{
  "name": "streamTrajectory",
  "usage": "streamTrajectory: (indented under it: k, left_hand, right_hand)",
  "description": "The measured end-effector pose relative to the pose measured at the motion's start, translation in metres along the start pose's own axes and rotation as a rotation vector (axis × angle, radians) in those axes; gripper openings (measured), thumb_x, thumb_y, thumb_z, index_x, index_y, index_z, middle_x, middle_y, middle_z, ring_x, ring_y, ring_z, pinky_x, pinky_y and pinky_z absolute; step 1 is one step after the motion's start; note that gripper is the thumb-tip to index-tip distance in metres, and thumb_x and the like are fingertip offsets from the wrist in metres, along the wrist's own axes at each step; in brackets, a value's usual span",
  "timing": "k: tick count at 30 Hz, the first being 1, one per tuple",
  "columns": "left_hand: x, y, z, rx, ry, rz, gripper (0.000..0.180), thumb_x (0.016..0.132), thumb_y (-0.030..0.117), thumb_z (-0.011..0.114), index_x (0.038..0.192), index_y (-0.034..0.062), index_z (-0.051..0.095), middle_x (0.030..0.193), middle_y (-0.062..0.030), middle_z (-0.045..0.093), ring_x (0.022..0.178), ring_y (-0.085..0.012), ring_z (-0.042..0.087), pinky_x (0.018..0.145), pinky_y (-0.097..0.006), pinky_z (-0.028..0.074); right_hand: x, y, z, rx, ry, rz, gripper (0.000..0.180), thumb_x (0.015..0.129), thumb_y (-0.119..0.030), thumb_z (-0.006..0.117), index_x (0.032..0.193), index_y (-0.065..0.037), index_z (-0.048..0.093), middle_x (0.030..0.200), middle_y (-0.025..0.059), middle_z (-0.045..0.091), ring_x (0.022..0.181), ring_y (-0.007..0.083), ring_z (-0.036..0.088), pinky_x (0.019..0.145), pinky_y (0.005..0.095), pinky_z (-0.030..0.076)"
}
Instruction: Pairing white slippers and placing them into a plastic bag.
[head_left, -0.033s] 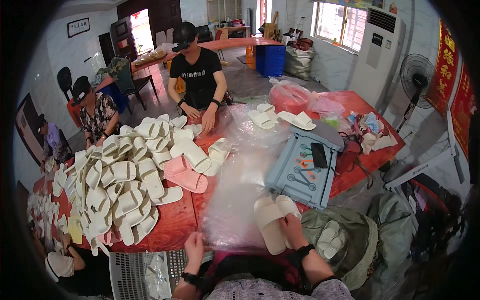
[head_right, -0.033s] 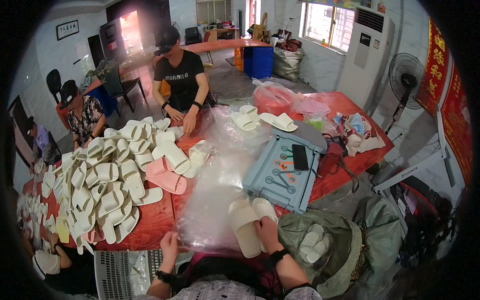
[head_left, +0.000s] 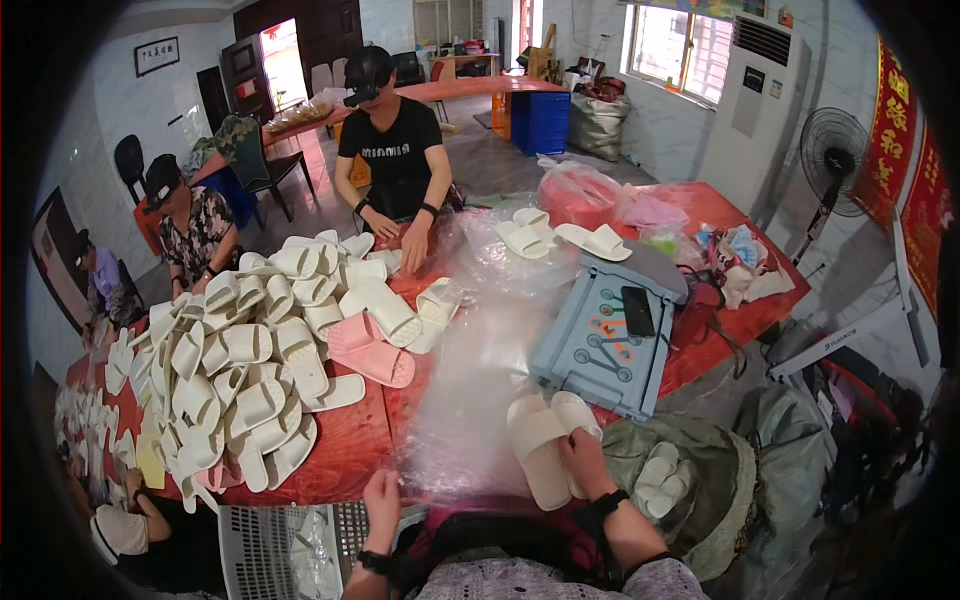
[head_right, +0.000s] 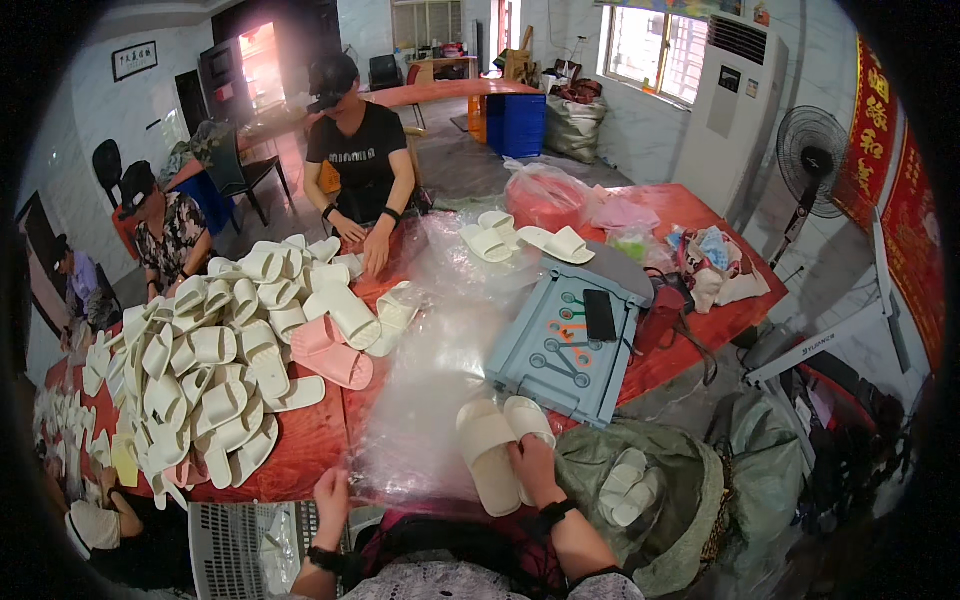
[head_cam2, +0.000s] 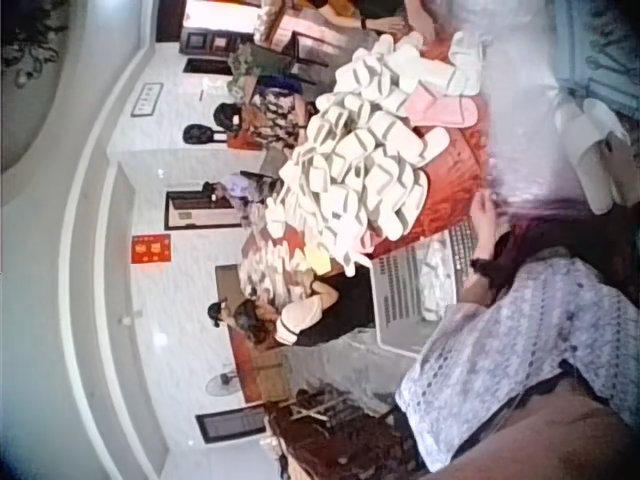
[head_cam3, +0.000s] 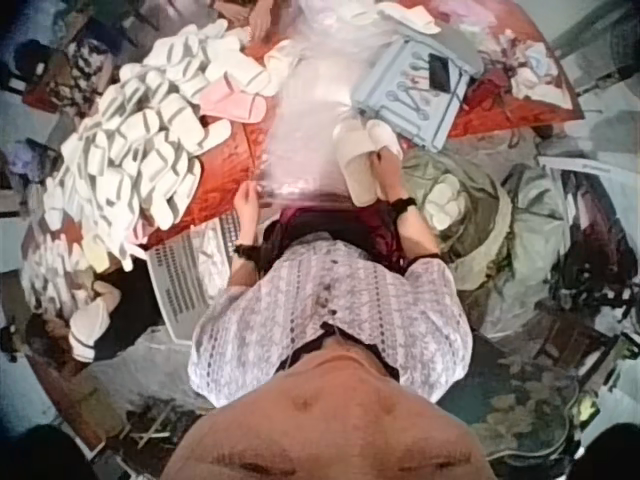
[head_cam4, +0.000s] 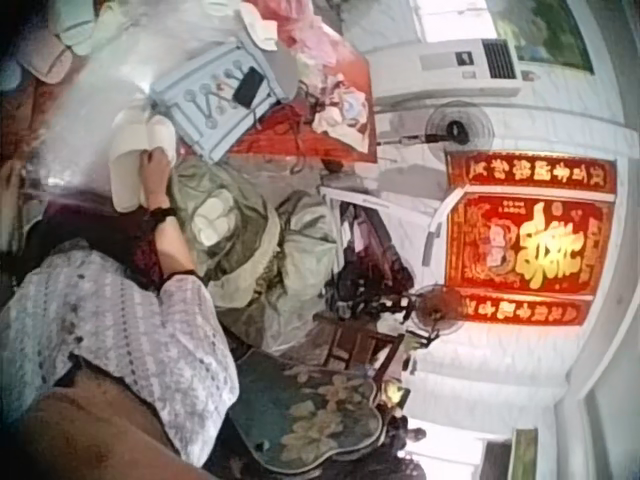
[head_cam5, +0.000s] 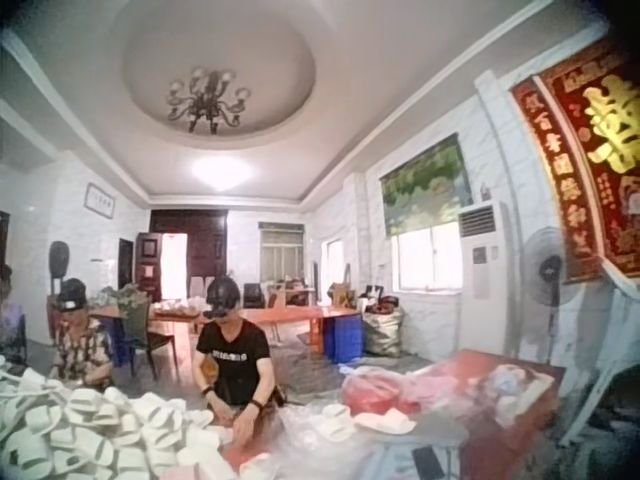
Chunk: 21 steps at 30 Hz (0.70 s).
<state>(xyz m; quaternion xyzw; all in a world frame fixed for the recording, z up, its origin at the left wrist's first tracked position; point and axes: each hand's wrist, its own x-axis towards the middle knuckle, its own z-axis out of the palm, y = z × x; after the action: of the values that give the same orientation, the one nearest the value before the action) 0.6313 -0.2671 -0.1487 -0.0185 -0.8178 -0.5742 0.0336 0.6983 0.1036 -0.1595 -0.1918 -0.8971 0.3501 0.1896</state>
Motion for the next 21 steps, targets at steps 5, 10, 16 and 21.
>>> streamTrajectory:
  k: [5, 10, 16, 21]
  left_hand:
    - [-0.003, -0.028, -0.027, -0.225, 0.140, -0.030, 0.021, 0.095, 0.015, 0.052, 0.077, 0.0037, 0.053, 0.070, 0.0047, 0.044, 0.066, -0.0061, 0.039, 0.059, -0.024, 0.035]
    - [-0.009, -0.009, 0.018, -0.294, 0.054, -0.108, 0.019, 0.095, 0.014, 0.053, 0.080, 0.0037, 0.057, 0.065, 0.0057, 0.046, 0.060, -0.0052, 0.042, 0.053, -0.022, 0.036]
    - [-0.002, -0.015, 0.067, -0.132, -0.107, -0.044, 0.014, 0.091, 0.014, 0.058, 0.086, 0.0012, 0.059, 0.059, 0.0044, 0.048, 0.056, -0.0063, 0.046, 0.050, -0.023, 0.037]
    - [0.003, 0.023, 0.067, 0.282, -0.076, 0.126, 0.046, 0.078, 0.009, 0.068, 0.120, 0.0005, 0.051, 0.104, -0.0187, 0.060, 0.094, -0.0291, 0.060, 0.079, -0.039, 0.048]
  right_hand:
    - [-0.001, -0.031, -0.007, 0.035, 0.007, 0.005, 0.025, 0.084, -0.024, 0.062, 0.082, 0.001, 0.060, 0.074, 0.0198, 0.062, 0.070, 0.0408, 0.060, 0.061, 0.0477, 0.046]
    - [-0.005, -0.046, -0.005, 0.191, -0.013, -0.121, 0.024, 0.084, -0.024, 0.062, 0.089, -0.001, 0.060, 0.079, 0.0193, 0.063, 0.073, 0.0396, 0.061, 0.061, 0.0464, 0.047]
    - [-0.003, -0.065, -0.010, 0.038, -0.165, -0.250, 0.026, 0.084, -0.026, 0.061, 0.090, -0.001, 0.060, 0.083, 0.0201, 0.063, 0.078, 0.0395, 0.061, 0.065, 0.0459, 0.048]
    - [0.008, -0.034, 0.018, -0.191, -0.131, -0.275, 0.030, 0.085, -0.031, 0.058, 0.079, -0.002, 0.057, 0.079, 0.0181, 0.063, 0.073, 0.0365, 0.062, 0.065, 0.0478, 0.049]
